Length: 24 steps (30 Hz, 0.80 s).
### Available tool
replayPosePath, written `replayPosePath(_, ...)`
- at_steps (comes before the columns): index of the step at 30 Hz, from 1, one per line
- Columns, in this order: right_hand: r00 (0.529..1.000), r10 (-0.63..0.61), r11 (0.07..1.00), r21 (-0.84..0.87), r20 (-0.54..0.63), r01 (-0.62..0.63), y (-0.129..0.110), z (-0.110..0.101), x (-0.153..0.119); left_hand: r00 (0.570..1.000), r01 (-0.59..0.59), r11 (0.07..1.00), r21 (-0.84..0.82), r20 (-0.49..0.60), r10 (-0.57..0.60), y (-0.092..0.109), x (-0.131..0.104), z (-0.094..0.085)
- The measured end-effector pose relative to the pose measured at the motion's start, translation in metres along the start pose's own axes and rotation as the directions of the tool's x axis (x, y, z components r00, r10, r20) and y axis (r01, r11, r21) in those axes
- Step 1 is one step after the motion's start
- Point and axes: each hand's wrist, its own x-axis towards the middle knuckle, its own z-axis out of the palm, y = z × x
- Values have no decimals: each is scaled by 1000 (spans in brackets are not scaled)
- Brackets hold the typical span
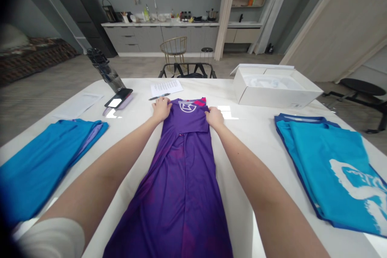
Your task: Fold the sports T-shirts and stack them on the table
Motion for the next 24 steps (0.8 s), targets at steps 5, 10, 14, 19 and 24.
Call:
replayPosePath(5,975,-108,992,-80,-192,94,0,8,-25,997,-78,996,-48,-27,77,16,-41,-17)
replayPosePath(10,884,-428,902,-148,-190,405,-19,11,-72,949,-311,950,-28,39,312,18,-107,-55)
replayPosePath(14,761,-648,760,-44,15,648,-38,18,-120,905,-386,922,31,209,372,17,-167,-78)
replayPosePath(19,673,-721,684,10,162,730,-50,29,-180,919,-339,929,147,261,294,11,-239,-99)
replayPosePath(24,645,-736,664,30,204,748,-53,36,-229,950,-241,953,184,244,193,1,-297,-117)
